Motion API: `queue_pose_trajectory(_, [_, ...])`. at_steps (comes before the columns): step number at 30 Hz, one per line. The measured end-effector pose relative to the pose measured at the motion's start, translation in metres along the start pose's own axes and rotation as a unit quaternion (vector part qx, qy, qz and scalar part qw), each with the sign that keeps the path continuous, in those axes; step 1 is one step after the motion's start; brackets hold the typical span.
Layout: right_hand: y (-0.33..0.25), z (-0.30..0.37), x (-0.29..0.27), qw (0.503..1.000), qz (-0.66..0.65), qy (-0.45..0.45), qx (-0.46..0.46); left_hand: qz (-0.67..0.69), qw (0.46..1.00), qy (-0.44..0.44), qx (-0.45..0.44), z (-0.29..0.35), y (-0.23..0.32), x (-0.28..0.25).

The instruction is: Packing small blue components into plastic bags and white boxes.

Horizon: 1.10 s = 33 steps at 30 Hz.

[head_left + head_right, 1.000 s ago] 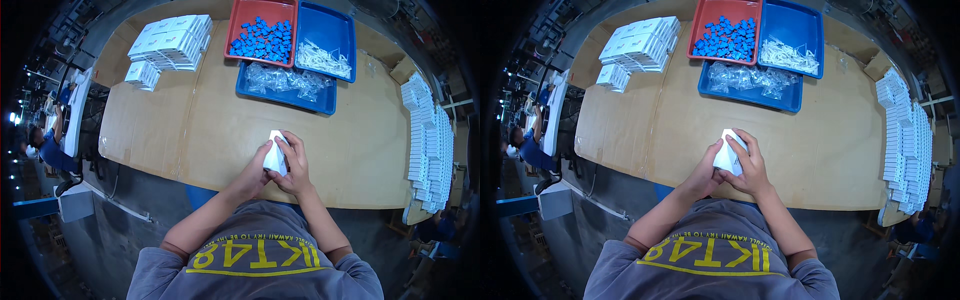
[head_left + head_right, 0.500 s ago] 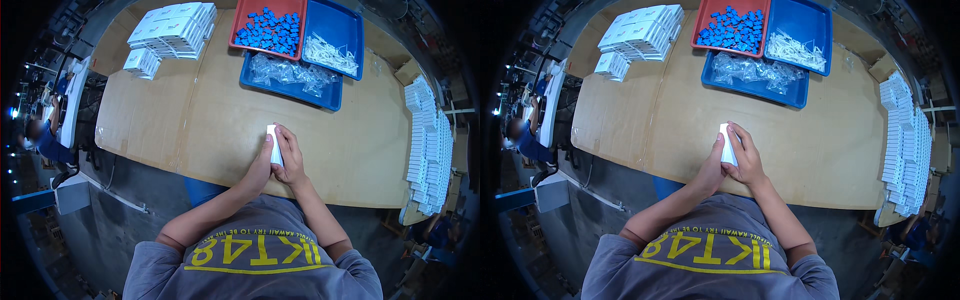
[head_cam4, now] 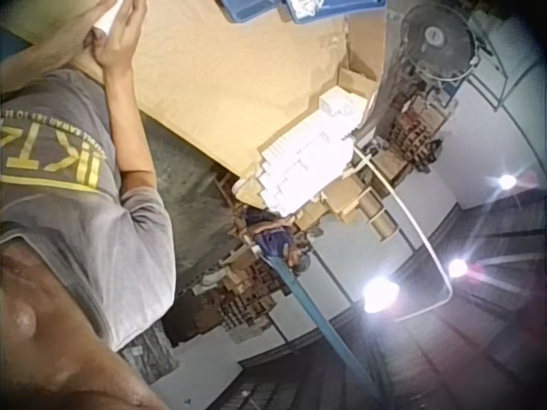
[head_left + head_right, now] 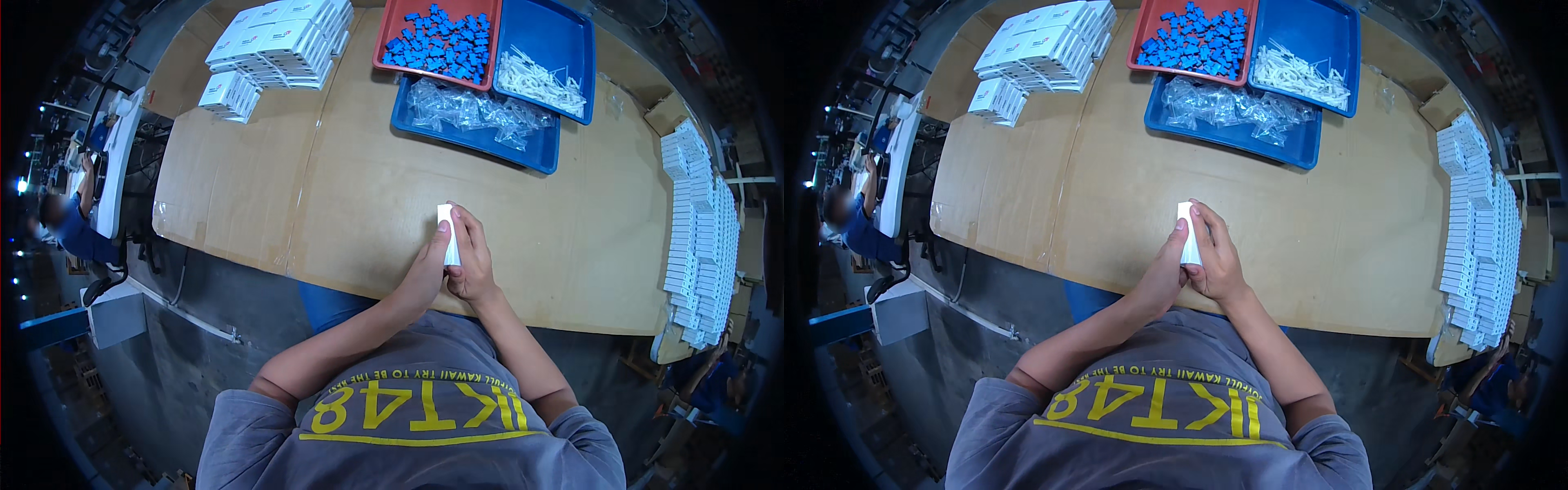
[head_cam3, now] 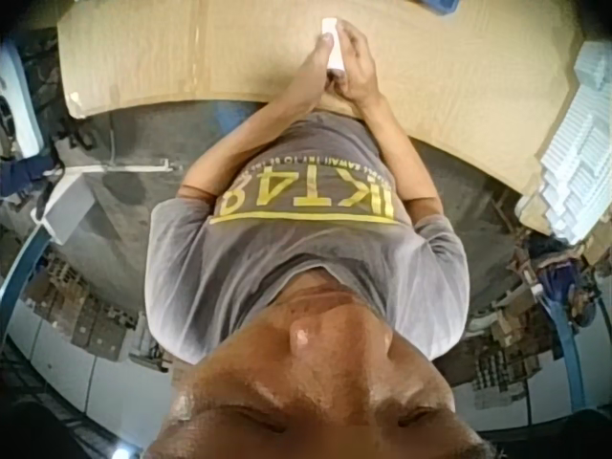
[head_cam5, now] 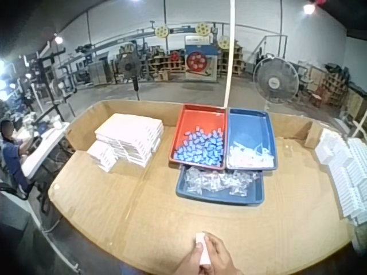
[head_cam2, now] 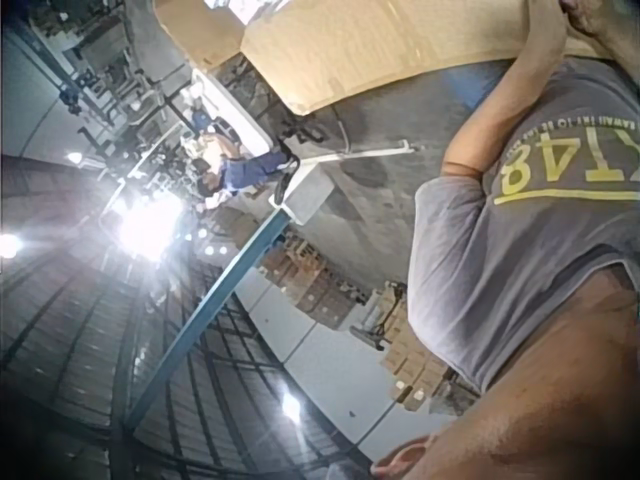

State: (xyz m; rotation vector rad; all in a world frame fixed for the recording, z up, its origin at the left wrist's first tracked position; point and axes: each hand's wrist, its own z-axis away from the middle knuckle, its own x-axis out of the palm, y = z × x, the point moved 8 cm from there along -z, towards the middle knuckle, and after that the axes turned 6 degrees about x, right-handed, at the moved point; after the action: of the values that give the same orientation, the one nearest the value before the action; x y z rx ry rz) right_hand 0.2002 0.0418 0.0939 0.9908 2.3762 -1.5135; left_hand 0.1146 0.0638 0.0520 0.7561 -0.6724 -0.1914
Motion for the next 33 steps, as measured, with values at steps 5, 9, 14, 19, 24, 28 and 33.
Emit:
queue_pose_trajectory(5, [0.002, 0.006, 0.001, 1.000, -0.012, -0.003, 0.011, 0.006, 1.000, 0.009, -0.011, 0.000, -0.007, -0.002])
queue_pose_trajectory(9, [0.003, 0.005, -0.004, 0.998, -0.030, -0.024, 0.040, 0.028, 0.999, 0.027, -0.014, 0.002, -0.002, 0.002])
queue_pose_trajectory(14, [0.007, -0.002, -0.012, 0.994, -0.068, -0.053, 0.066, 0.162, 0.986, -0.002, -0.025, 0.002, 0.009, 0.006])
queue_pose_trajectory(19, [0.024, -0.008, -0.032, 0.949, -0.192, -0.028, 0.247, 0.176, 0.984, -0.023, -0.032, -0.008, 0.012, -0.003])
queue_pose_trajectory(24, [0.006, -0.010, -0.013, 0.977, -0.125, -0.101, 0.142, 0.121, 0.992, -0.021, -0.024, -0.010, 0.005, -0.004])
queue_pose_trajectory(28, [0.005, -0.007, -0.003, 0.972, -0.148, -0.116, 0.137, 0.114, 0.993, 0.000, 0.000, 0.000, 0.015, 0.004])
queue_pose_trajectory(33, [-0.001, -0.005, 0.003, 0.983, -0.119, -0.115, 0.074, 0.099, 0.994, 0.033, 0.011, 0.005, 0.015, 0.003])
